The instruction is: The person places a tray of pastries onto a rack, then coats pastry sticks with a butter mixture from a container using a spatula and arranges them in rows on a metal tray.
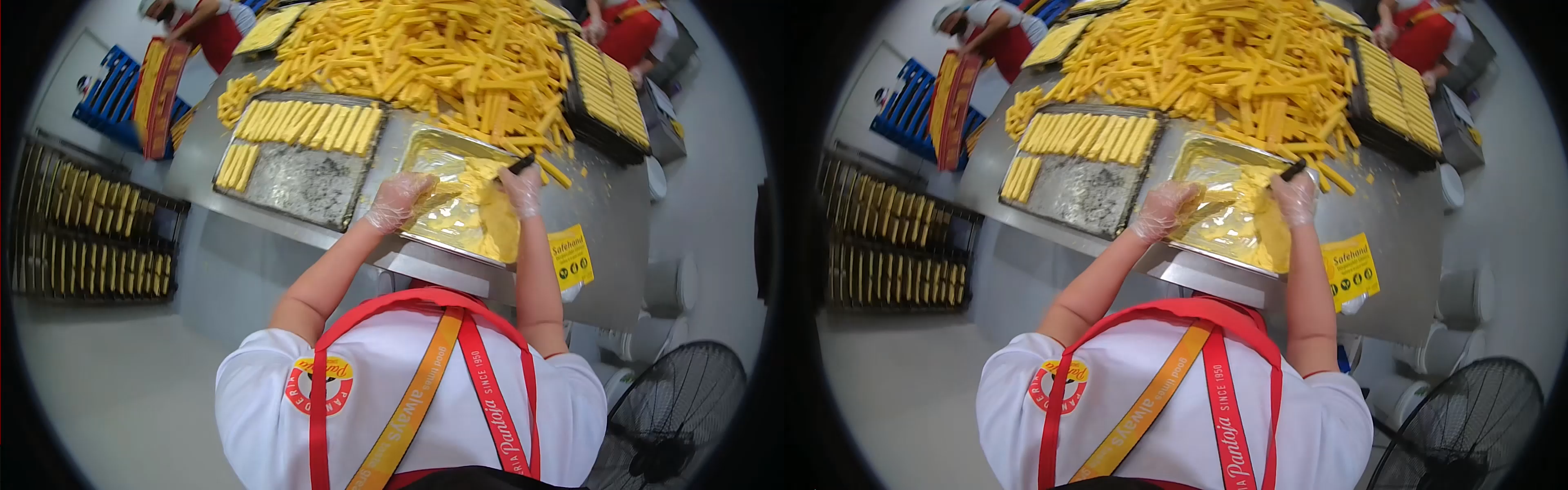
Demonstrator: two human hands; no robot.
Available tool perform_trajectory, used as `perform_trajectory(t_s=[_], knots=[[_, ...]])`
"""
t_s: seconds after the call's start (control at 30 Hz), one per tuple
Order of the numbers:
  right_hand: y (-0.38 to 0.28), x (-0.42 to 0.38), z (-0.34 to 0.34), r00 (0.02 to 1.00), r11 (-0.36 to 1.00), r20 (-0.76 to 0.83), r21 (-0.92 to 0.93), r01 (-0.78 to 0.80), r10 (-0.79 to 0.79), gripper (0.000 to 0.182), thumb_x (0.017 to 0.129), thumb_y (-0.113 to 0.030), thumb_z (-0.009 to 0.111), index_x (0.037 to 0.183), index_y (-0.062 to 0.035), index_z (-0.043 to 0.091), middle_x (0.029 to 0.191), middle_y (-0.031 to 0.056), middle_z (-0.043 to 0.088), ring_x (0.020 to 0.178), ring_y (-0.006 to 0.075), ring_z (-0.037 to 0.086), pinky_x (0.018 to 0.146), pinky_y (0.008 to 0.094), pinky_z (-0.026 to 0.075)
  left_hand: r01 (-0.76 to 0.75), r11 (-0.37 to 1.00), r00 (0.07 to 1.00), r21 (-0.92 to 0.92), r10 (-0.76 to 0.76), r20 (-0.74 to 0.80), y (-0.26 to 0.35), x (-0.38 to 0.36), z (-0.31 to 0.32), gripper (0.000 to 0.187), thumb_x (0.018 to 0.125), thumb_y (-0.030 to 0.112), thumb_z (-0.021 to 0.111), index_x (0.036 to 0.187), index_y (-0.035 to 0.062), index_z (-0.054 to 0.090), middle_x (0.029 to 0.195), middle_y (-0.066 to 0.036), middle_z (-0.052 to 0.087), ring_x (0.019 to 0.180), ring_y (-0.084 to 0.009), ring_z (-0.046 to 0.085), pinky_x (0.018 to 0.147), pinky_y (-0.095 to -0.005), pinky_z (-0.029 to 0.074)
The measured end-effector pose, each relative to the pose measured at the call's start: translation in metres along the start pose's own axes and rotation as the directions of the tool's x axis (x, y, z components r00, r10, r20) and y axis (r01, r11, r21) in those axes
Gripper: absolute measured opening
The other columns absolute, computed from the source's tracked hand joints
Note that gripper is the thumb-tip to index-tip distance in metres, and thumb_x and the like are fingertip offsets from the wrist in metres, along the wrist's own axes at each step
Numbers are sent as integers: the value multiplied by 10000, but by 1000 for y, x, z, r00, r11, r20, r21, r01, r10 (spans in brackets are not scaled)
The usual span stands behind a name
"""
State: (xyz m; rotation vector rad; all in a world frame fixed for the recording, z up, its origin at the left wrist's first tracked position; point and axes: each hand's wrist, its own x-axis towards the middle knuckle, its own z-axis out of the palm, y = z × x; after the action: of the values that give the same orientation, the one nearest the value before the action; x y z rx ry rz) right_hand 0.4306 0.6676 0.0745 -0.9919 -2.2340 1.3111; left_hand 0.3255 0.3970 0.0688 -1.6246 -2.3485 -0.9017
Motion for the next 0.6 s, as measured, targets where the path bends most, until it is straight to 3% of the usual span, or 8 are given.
perform_trajectory(t_s=[0.1,0.17,0.2,0.27,0.33,0.43,0.47,0.6], knots=[[8,-12,10,994,953,-100,295,66,-37,279,761,-70,707,979,26,563,815,94,643,606,163,635,503,299,541,144,989,935,-15,-141,-327,-9,-20,-42,244,741,82,659,984,75,680,920,-146,681,876,-339,649,766,-413,522],[24,-11,11,999,931,-42,364,15,0,327,774,-46,716,1033,28,531,830,88,633,638,153,636,513,294,571,341,934,800,-109,-349,-489,-31,-40,-83,193,748,84,716,939,62,695,864,-141,685,782,-327,661,704,-386,525],[27,-12,11,999,929,-45,369,1,17,326,786,-46,716,1039,35,528,844,93,631,654,153,637,521,292,584,463,875,681,-139,-452,-576,-52,-60,-96,157,755,96,743,902,67,698,833,-141,684,752,-313,661,668,-373,518],[27,-15,13,998,924,-60,382,-11,36,320,804,-42,713,1049,53,530,896,116,633,693,163,643,531,291,602,631,767,510,-116,-523,-683,-102,-103,-121,148,753,119,749,879,66,693,815,-142,680,726,-302,658,646,-371,511],[29,-15,15,999,938,-46,346,-12,30,321,803,-41,712,1051,57,532,906,120,634,699,168,646,530,290,601,749,662,441,-10,-510,-739,-142,-138,-139,132,751,127,728,858,60,688,778,-163,669,720,-335,650,643,-402,505],[21,-18,21,997,955,-79,296,18,6,263,814,-65,705,995,70,570,867,113,651,675,164,648,536,290,600,845,498,450,195,-465,-762,-193,-175,-139,119,742,122,688,841,57,685,728,-183,652,726,-373,639,660,-442,497],[18,-18,21,997,967,-76,254,13,7,245,818,-75,704,976,68,582,852,107,655,667,159,648,536,288,595,809,532,501,249,-404,-765,-207,-186,-136,110,731,121,657,814,51,674,710,-199,644,715,-405,623,668,-467,489],[3,-28,24,996,984,-86,177,29,-14,231,820,-129,702,902,66,612,788,134,669,599,199,645,520,322,547,855,471,472,217,-534,-701,-246,-206,-125,168,709,133,680,846,38,653,849,-235,629,827,-411,601,759,-470,480]])
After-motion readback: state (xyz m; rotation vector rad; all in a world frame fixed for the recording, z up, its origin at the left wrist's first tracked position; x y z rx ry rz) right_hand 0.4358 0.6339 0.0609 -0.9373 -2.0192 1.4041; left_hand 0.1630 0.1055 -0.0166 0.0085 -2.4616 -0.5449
